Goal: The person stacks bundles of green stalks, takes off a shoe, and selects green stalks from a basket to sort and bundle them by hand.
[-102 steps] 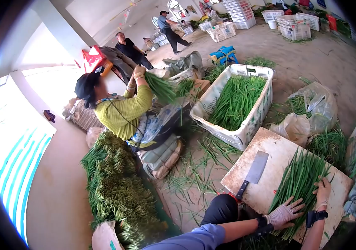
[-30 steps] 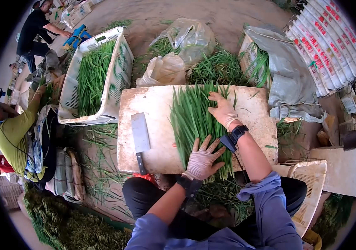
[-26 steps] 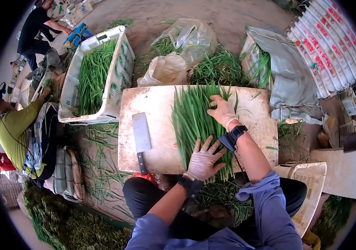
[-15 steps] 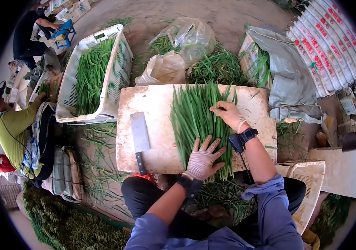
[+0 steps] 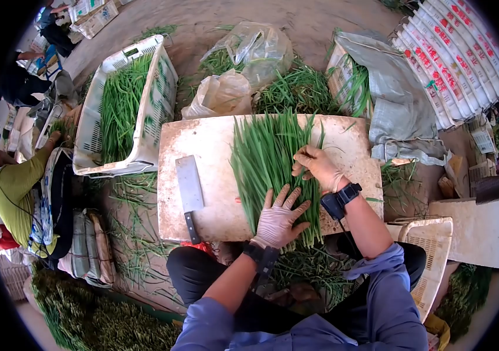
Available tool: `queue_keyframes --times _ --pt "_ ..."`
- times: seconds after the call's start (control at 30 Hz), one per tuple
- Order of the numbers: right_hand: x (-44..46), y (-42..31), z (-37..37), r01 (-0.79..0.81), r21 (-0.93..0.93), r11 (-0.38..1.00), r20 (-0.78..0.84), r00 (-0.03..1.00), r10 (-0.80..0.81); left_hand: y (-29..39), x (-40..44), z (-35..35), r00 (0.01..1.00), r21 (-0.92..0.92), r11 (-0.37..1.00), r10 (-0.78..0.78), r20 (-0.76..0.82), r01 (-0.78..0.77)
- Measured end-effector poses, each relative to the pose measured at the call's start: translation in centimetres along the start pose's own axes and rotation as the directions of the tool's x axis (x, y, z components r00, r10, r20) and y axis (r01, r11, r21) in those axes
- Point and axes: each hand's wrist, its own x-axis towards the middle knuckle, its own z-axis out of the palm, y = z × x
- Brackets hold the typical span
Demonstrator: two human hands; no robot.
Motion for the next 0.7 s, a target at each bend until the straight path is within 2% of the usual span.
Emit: queue_keyframes --times 0.1,0.2,0.23,0.33,0.37,0.47,0.57,0.7 --pt "0.1 -0.2 -0.7 -0.016 -0.11 0.994 0.041 0.999 0.021 -0.1 0.0 0.0 1.0 0.003 1.0 0.001 -0.005 -0.001" --pt "0.2 0.5 -1.2 0.109 -0.151 0.983 0.174 0.981 -0.082 -0.1 0.0 0.1 1.0 0.006 1.0 0.001 -0.004 -0.001" --pt "0.3 0.8 -1.3 0.075 -0.126 0.989 0.186 0.981 -0.05 -0.1 0.0 0.1 1.0 0.007 1.0 0.001 -0.002 -0.001" --pt "0.6 2.6 -0.7 0.234 -0.122 0.965 0.143 0.966 -0.216 -0.1 0.0 0.1 1.0 0.009 1.0 0.001 0.0 -0.001" --pt "1.0 2.9 -0.7 0.246 -0.179 0.953 0.123 0.966 -0.226 -0.1 0.0 0.1 1.0 0.01 1.0 0.001 0.0 -0.001" --pt "0.6 2.0 -0.7 0.177 -0.172 0.969 0.12 0.98 -0.157 -0.1 0.0 0.1 1.0 0.013 1.0 -0.001 0.009 0.001" --pt "0.7 1.5 -1.1 0.164 -0.258 0.952 0.18 0.976 -0.119 -0.2 0.0 0.3 1.0 0.01 1.0 0.002 0.004 -0.002" --pt "0.3 -3.0 -2.3 0.058 -0.197 0.979 0.263 0.965 -0.005 -0.2 0.0 0.3 1.0 0.018 1.0 -0.001 -0.001 0.001"
